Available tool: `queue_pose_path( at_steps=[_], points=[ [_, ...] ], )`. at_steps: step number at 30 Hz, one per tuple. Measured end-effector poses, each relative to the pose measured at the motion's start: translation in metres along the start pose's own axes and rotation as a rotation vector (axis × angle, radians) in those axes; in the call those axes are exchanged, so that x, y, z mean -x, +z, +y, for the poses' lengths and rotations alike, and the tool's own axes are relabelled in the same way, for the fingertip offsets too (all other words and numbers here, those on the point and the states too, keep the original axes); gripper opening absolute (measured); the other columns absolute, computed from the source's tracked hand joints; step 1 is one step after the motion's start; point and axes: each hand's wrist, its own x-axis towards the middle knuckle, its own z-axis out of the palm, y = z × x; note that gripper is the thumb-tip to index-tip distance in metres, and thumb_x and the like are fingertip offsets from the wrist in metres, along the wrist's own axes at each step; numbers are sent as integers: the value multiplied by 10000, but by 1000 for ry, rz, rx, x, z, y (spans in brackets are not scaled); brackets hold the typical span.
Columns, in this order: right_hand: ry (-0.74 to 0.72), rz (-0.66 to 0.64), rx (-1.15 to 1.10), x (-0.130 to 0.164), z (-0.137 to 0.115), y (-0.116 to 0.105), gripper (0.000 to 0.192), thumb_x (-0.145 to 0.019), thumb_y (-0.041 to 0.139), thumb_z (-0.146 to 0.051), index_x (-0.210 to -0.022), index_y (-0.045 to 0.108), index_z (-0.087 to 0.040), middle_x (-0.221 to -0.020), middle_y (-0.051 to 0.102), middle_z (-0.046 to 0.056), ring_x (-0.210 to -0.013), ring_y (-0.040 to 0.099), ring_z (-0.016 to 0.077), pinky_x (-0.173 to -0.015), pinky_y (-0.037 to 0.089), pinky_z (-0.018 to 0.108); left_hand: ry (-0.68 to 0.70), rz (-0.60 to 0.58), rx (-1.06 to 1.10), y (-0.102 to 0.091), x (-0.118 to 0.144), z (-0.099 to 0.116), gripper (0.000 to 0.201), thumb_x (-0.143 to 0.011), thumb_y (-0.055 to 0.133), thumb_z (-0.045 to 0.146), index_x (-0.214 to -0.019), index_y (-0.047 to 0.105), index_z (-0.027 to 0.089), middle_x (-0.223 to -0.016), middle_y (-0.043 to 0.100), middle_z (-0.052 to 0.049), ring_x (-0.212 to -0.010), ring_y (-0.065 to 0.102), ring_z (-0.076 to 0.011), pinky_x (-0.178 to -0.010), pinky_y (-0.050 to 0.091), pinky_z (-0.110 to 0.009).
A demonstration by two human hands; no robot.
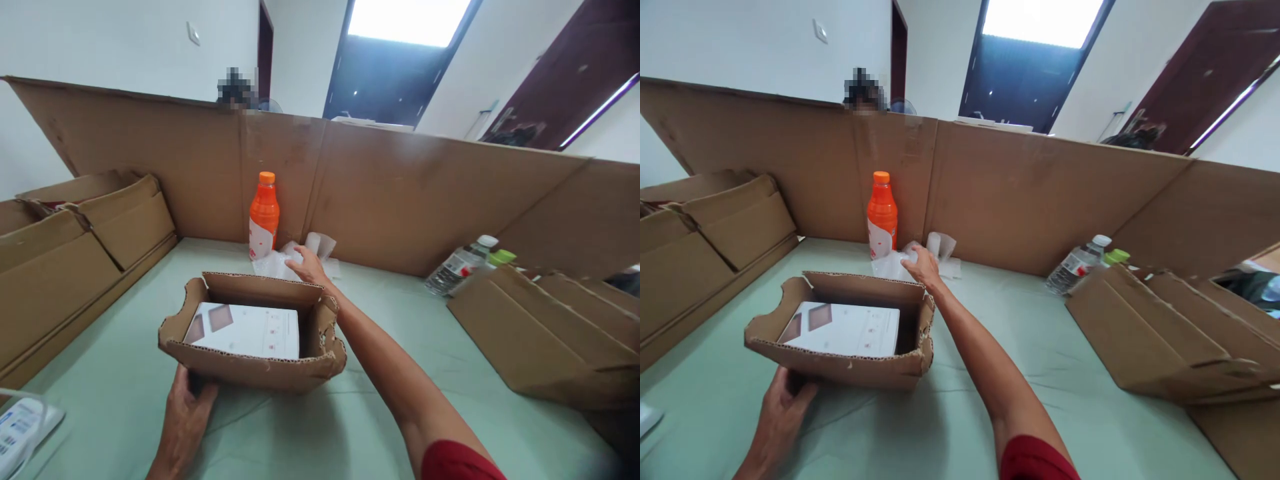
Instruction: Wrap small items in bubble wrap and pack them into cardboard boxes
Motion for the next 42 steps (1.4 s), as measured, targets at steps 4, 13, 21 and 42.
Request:
queue_pose_path(
  at_steps=[4, 13, 21, 42],
  points=[
    [-40, 19, 4, -13, 3, 22, 58, -699, 688, -164, -706, 681, -222, -979, 735, 46, -1086, 631, 280, -1070, 387, 483, -20, -12, -24, -2, -2, -7, 512, -648, 684, 361, -1117, 578, 186, -1112, 669, -107, -1102, 606, -332, -955, 494, -455],
    [-162, 200, -180, 50, -10, -79, 204, -855, 587, -401, -863, 642, -205, -1198, 701, 93, -1137, 617, 235, -1010, 438, 390, -3, -21, 3, -1, 0, 3, 501, -626, 700, 387, -1070, 569, 196, -1020, 682, -75, -982, 628, -298, -868, 502, -420],
    [116, 101, -119, 250, 36, -153, 289, -791, 709, -495, -792, 683, -208, -937, 749, 73, -967, 667, 273, -914, 492, 416, 18, 11, -90, -7, 0, 10, 434, -575, 688, 412, -941, 564, 215, -781, 615, -9, -722, 538, -206, -662, 437, -333],
    [44, -183, 263, 349, 1, -105, 594, -754, 758, -446, -1290, 627, -226, -1302, 652, 133, -1204, 577, 344, -1025, 419, 529, 114, -9, -153, -14, -11, -1, 423, -588, 720, 381, -940, 569, 202, -790, 579, 7, -727, 502, -177, -693, 410, -324]
  ],
)
